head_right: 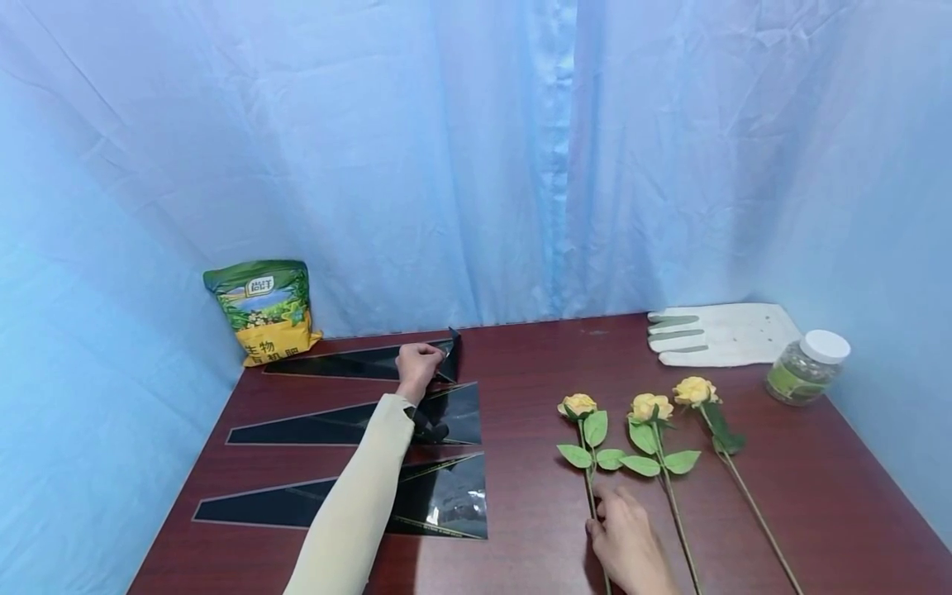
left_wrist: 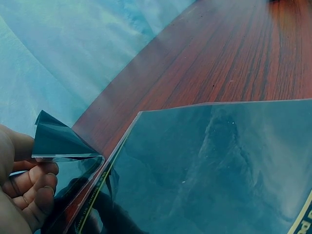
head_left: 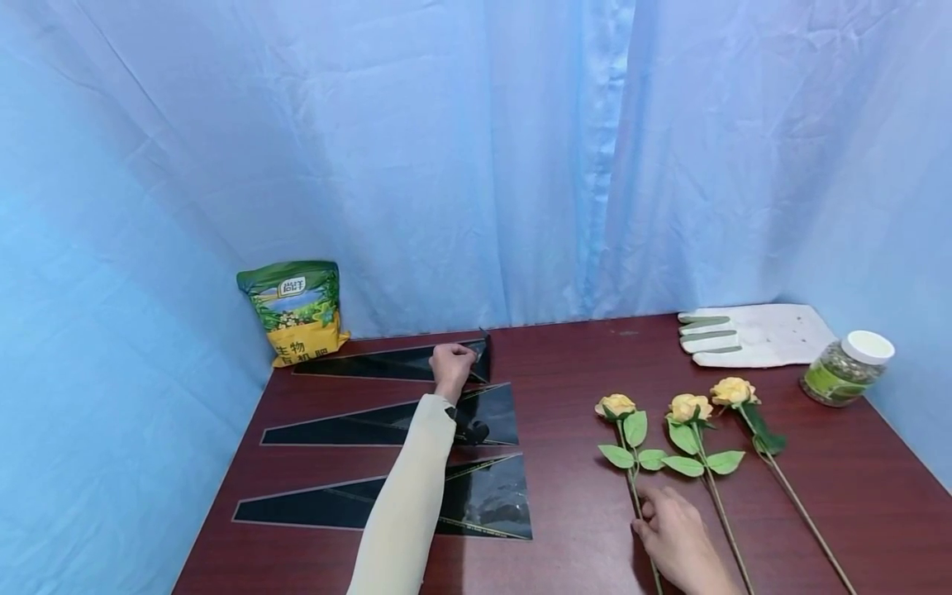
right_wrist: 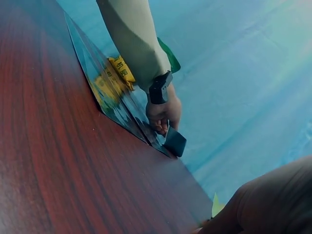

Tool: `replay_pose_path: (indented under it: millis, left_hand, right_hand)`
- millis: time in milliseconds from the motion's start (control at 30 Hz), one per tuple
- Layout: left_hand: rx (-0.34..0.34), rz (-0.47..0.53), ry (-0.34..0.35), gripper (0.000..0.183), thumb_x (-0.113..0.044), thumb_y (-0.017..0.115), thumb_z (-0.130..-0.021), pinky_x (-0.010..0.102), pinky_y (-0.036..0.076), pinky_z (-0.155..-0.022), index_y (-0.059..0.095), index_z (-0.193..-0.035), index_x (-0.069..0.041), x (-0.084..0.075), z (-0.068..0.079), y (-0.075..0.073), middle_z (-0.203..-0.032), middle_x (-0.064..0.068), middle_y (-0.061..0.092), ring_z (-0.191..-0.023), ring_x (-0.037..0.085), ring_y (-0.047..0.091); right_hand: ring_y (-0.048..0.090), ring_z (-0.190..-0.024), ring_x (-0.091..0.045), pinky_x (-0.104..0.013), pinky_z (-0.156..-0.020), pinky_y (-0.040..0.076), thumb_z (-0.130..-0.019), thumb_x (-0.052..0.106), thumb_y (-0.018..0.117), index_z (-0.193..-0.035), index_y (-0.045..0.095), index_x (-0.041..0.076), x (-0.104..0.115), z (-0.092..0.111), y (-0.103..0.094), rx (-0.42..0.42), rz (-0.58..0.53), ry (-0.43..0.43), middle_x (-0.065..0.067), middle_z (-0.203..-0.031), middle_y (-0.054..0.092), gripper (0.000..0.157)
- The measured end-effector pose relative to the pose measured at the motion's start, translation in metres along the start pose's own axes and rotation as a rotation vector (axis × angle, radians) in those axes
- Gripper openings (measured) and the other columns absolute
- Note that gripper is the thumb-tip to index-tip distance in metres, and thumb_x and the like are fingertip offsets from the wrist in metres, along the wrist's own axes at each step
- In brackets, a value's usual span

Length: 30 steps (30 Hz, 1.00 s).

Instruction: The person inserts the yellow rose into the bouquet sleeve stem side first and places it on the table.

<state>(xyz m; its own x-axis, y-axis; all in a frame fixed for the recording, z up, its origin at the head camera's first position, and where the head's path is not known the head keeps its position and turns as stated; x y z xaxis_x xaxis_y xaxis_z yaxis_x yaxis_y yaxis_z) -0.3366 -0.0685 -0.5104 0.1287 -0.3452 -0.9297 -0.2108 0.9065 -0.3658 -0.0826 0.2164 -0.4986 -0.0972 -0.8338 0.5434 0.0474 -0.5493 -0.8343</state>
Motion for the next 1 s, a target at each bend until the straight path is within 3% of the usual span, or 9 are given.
replay_pose_path:
  millis: [267,433,567,1000]
  left_hand:
    - [0.006,-0.004,-0.021,0.015,-0.007,0.066,-0.090,0.050,0.051,-0.098,0.079,-0.086,-0.001,0.000,0.001,0.001,-0.111,0.016,0.072,-0.117,0.033,0.052]
    - [-0.001,-0.015,-0.022,0.014,-0.007,0.067,-0.091,0.049,0.053,-0.094,0.079,-0.086,-0.002,0.000,0.001,0.001,-0.110,0.015,0.072,-0.114,0.032,0.055]
    - [-0.004,-0.021,-0.027,0.014,-0.007,0.067,-0.090,0.048,0.054,-0.093,0.079,-0.086,-0.002,0.002,0.001,0.001,-0.109,0.015,0.072,-0.112,0.032,0.056]
    - [0.003,-0.010,-0.013,0.015,-0.008,0.066,-0.091,0.050,0.052,-0.097,0.079,-0.087,-0.002,0.002,0.000,0.001,-0.110,0.015,0.072,-0.116,0.032,0.053]
  right_hand:
    - [0.059,-0.067,-0.001,-0.021,-0.064,0.047,-0.079,0.000,0.074,-0.112,0.069,-0.002,-0.001,0.001,-0.005,-0.049,-0.092,0.052,0.001,-0.083,0.066,0.033]
    - [0.062,-0.061,-0.004,-0.024,-0.049,0.052,-0.083,-0.002,0.068,-0.124,0.063,-0.006,-0.002,0.001,-0.007,-0.006,-0.303,0.148,-0.005,-0.090,0.067,0.041]
    - [0.064,-0.062,-0.009,-0.029,-0.048,0.054,-0.088,-0.004,0.062,-0.131,0.057,-0.007,-0.001,-0.002,-0.011,0.052,-0.460,0.210,-0.009,-0.097,0.064,0.044]
    - [0.065,-0.082,-0.006,-0.037,-0.059,0.061,-0.094,-0.006,0.057,-0.142,0.041,-0.013,0.004,-0.011,-0.021,0.104,-0.771,0.205,-0.006,-0.101,0.057,0.052]
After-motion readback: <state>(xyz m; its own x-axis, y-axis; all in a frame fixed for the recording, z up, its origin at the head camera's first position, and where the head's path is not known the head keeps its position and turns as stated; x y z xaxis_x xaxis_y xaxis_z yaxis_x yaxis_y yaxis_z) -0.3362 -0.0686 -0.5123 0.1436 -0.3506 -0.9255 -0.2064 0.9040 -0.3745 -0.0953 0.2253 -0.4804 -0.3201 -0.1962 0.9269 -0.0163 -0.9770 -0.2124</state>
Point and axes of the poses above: each hand's wrist, its own z-axis away from the middle knuckle, its own y-axis out of the palm, x = y × z, the point moved 3 cm from there along -z, towards the middle knuckle
